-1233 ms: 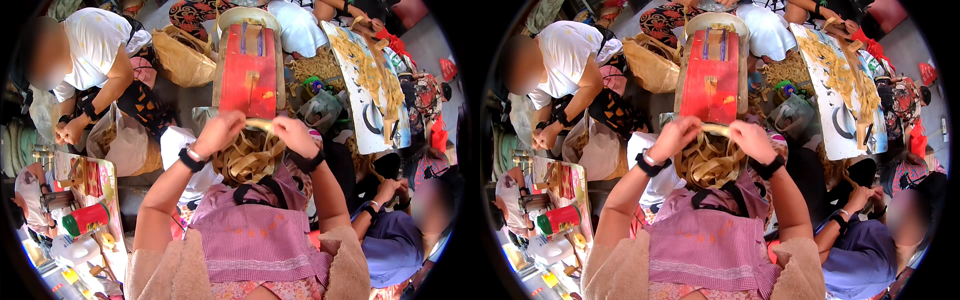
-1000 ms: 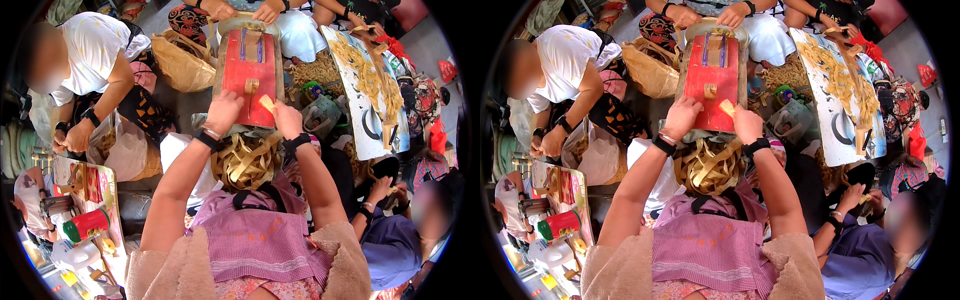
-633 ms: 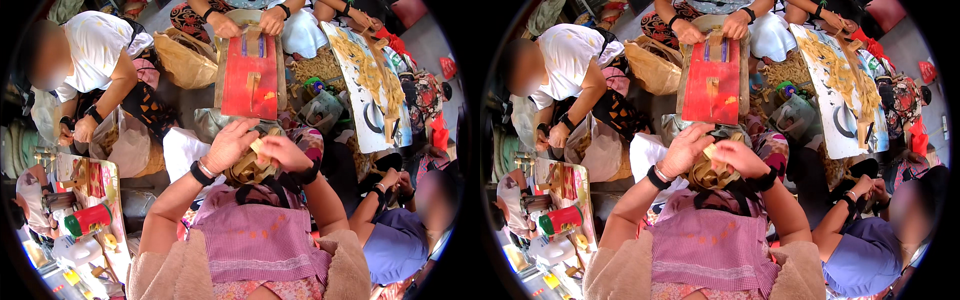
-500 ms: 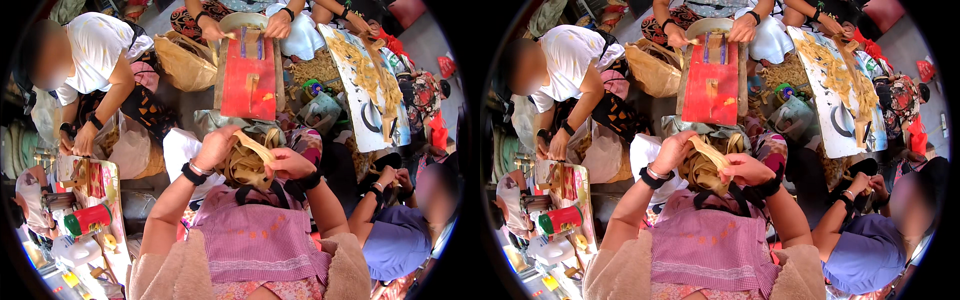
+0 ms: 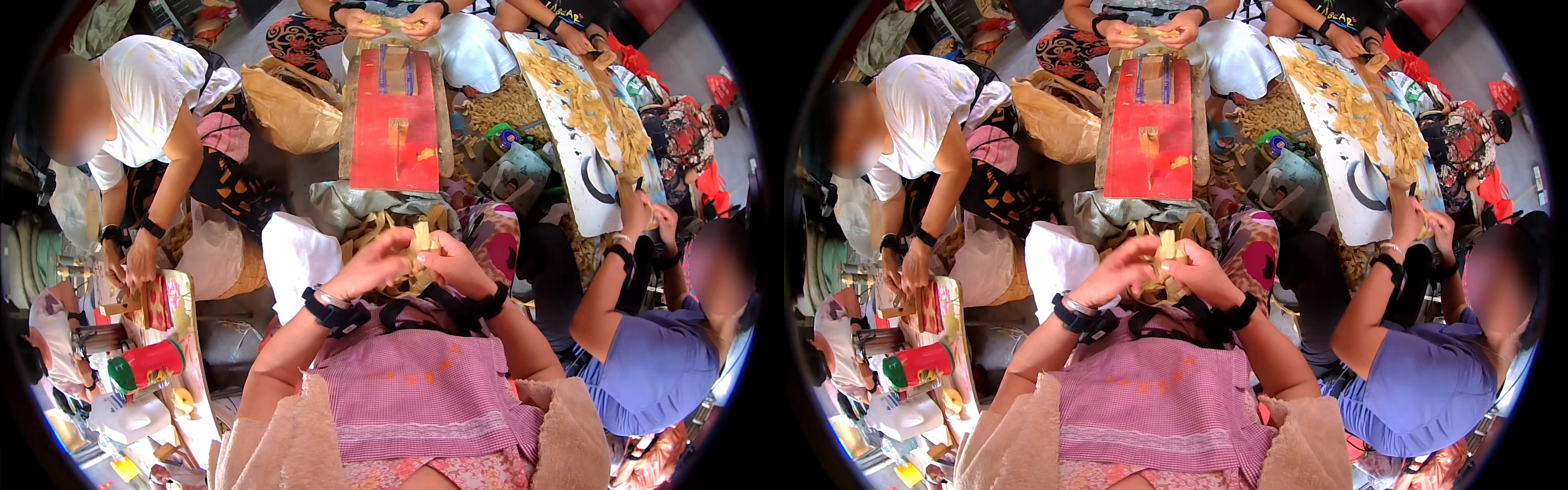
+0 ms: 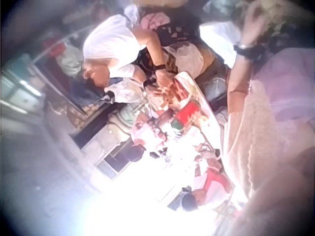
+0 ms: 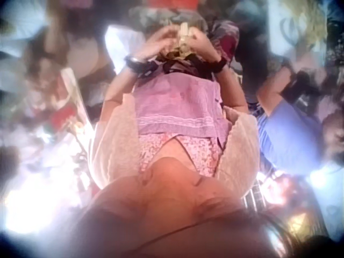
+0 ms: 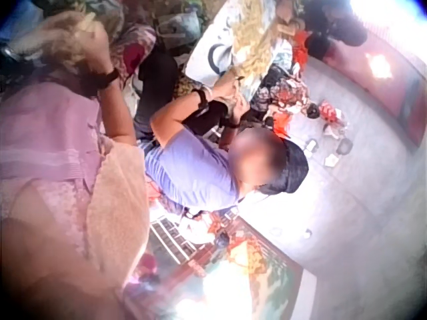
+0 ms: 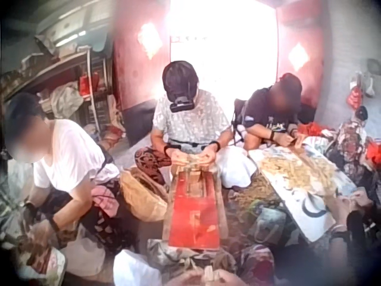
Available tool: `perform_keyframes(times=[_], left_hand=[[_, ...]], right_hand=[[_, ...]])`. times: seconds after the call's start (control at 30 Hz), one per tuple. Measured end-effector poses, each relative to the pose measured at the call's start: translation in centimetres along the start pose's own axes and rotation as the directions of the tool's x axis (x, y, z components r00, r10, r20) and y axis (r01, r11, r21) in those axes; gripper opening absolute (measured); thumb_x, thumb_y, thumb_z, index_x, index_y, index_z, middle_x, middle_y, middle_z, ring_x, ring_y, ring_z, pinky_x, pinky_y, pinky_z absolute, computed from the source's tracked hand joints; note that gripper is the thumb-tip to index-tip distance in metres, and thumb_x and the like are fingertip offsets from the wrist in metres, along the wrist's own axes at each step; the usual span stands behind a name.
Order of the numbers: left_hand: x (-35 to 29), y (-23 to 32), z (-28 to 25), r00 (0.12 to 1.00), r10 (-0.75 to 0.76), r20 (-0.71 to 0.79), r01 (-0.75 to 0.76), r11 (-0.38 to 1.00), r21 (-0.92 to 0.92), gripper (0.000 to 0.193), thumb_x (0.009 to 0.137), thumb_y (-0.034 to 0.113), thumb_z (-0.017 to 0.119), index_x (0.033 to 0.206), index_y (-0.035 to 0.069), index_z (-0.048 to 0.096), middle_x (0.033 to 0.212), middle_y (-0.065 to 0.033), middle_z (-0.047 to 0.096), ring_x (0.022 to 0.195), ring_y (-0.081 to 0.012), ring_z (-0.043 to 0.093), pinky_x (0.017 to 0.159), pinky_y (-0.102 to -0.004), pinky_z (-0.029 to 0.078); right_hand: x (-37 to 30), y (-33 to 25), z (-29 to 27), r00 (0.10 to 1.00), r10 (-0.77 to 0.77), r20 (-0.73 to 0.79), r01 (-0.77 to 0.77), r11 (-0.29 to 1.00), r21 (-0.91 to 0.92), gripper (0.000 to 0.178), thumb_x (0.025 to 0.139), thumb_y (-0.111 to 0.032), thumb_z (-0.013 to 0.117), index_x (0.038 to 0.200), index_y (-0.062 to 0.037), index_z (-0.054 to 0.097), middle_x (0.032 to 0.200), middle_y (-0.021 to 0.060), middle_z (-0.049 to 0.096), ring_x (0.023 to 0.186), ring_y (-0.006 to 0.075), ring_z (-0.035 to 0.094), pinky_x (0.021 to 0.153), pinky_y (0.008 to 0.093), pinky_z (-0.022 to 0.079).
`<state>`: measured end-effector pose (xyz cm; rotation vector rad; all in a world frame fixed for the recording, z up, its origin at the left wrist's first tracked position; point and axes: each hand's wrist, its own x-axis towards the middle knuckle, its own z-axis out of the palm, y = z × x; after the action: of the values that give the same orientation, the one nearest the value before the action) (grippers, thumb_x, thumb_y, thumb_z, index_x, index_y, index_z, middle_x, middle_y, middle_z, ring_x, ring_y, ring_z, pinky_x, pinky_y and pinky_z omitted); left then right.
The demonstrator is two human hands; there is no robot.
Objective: The person is folding long, light-colored strips of material into layered bundles by hand while sitting on the floor.
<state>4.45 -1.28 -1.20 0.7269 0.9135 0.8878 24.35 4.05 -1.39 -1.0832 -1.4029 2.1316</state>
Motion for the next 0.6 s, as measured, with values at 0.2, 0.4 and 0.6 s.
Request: perform_keyframes(times=[0.2,0.4,0.6], left_hand=[[1.0,-2.0,-0.1,0.977,-0.074,0.198,0.135,0.941,-0.312,0.046,0.092,0.017,0.058,0.133,0.003,0.041,0.096,-0.0021,0.06,0.076,-0.0072,0.056,0.068,-0.0206,0.049],[0.9,-1.2,0.3,0.996,0.001,0.091,-0.004,1.0,0.03,0.026,0.091,0.011,0.056,0.116,0.003,0.054,0.092,0.0003,0.06,0.078,-0.0056,0.056,0.068,-0.0197,0.047],[1.2,-2.8,0.5,0.996,0.045,-0.08,-0.001,0.877,0.481,0.014,0.09,0.013,0.055,0.099,0.004,0.058,0.079,-0.0029,0.062,0.074,-0.0106,0.059,0.062,-0.0242,0.046]], right_hand=[[-0.9,-0.4,0.5,0.997,-0.079,0.005,0.075,0.958,0.279,0.048,0.089,-0.013,0.059,0.132,-0.0063,0.038,0.077,0.0018,0.056,0.051,0.0065,0.046,0.045,0.0201,0.036],[-1.0,0.5,-0.4,0.991,-0.056,0.122,-0.013,0.867,0.498,0.04,0.091,-0.013,0.057,0.129,-0.0083,0.045,0.086,0.0042,0.059,0.057,0.0076,0.051,0.047,0.0198,0.037],[-1.2,0.6,0.2,0.996,0.038,0.084,-0.074,0.871,0.486,0.026,0.095,-0.017,0.05,0.119,-0.0092,0.046,0.091,0.0027,0.059,0.062,0.0079,0.054,0.047,0.0179,0.038]])
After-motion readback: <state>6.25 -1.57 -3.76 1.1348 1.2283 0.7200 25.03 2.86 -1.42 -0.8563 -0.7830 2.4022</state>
